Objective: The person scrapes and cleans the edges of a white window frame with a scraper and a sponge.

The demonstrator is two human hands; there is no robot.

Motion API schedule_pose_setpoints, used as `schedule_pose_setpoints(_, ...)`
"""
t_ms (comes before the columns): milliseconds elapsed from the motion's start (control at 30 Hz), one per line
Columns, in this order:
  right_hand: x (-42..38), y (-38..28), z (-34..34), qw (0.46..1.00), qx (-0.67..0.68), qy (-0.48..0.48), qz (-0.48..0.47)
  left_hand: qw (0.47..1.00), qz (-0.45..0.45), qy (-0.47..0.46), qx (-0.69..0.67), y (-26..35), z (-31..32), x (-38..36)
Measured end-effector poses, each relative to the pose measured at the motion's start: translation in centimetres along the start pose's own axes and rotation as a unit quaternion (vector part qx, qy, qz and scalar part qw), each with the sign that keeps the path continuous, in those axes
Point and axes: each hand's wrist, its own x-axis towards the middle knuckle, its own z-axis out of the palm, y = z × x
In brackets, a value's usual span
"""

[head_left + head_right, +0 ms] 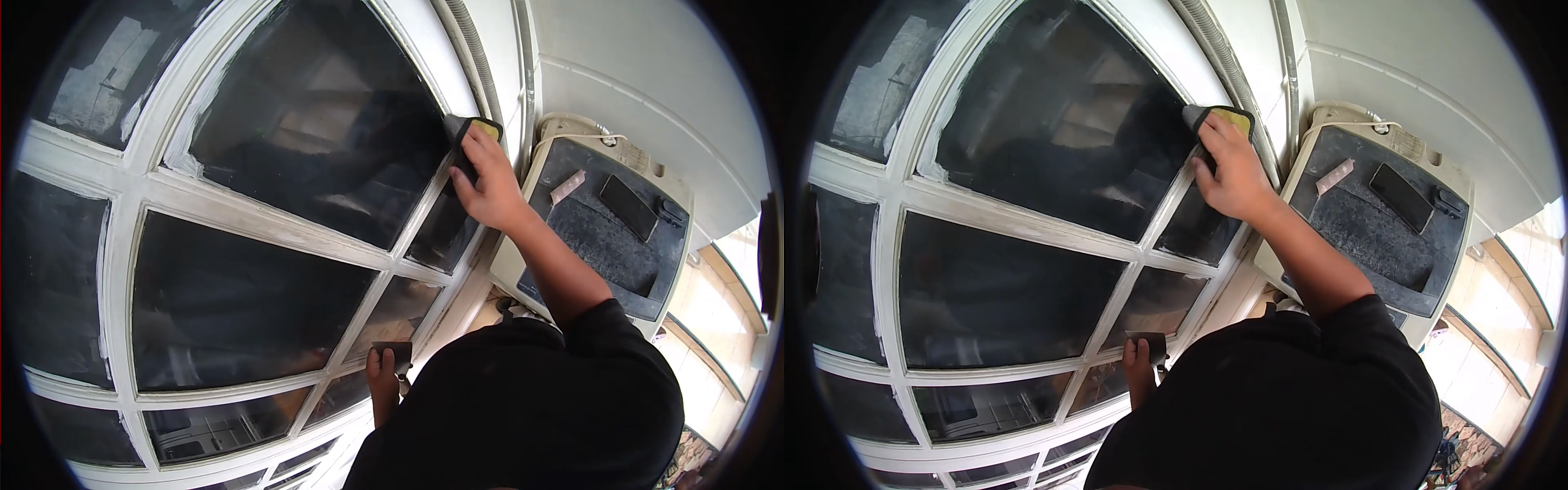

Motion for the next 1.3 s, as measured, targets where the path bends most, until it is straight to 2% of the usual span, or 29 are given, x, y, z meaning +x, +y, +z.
schedule_pose_setpoints(67,0.1,-1.2,0.8,0.997,-0.022,-0.004,-0.077,1.000,0.010,-0.004,0.014,-0.3,-0.2,0.0)
schedule_pose_setpoints(100,0.3,-1.7,0.8,0.995,-0.040,-0.067,-0.060,1.000,0.008,-0.006,0.013,-0.2,-0.2,-0.2)
schedule_pose_setpoints(267,-1.0,-0.9,3.5,0.992,-0.110,-0.044,-0.047,1.000,-0.001,0.000,-0.012,-0.6,-0.4,-0.3)
schedule_pose_setpoints(333,-2.0,-0.5,3.9,0.991,-0.129,-0.033,-0.004,1.000,-0.003,0.007,-0.022,-0.9,-0.4,-0.3)
schedule_pose_setpoints(367,-2.3,-0.5,3.8,0.991,-0.128,-0.033,-0.006,1.000,-0.002,0.008,-0.023,-0.9,-0.4,-0.3)
schedule_pose_setpoints(433,-2.4,-1.1,3.1,0.991,-0.108,-0.065,0.048,0.999,-0.001,0.010,-0.034,-1.0,-0.4,-0.4)
schedule_pose_setpoints(700,-1.4,-1.7,2.7,0.987,-0.116,-0.098,0.048,1.000,-0.006,-0.012,0.002,-0.8,-0.1,-0.3)
schedule_pose_setpoints(800,-2.0,-0.8,2.9,0.986,-0.145,-0.072,0.037,1.000,-0.006,-0.006,0.012,-0.7,0.2,-0.5)
schedule_pose_setpoints(867,-1.5,-1.5,3.4,0.993,-0.097,-0.053,0.030,1.000,-0.019,0.000,0.001,-0.5,0.3,-0.4)
schedule_pose_setpoints(1000,-1.7,-0.9,4.0,0.996,-0.087,-0.023,0.001,1.000,-0.006,-0.016,0.000,-0.8,-0.1,-0.1)
schedule_pose_setpoints(1133,-2.8,0.2,3.9,0.993,-0.107,-0.051,0.028,1.000,0.007,-0.023,0.005,-1.3,-0.3,-0.1)
schedule_pose_setpoints(1300,-0.2,-2.4,3.8,0.998,-0.050,-0.036,0.035,1.000,-0.008,-0.025,0.010,-0.3,0.0,-0.1)
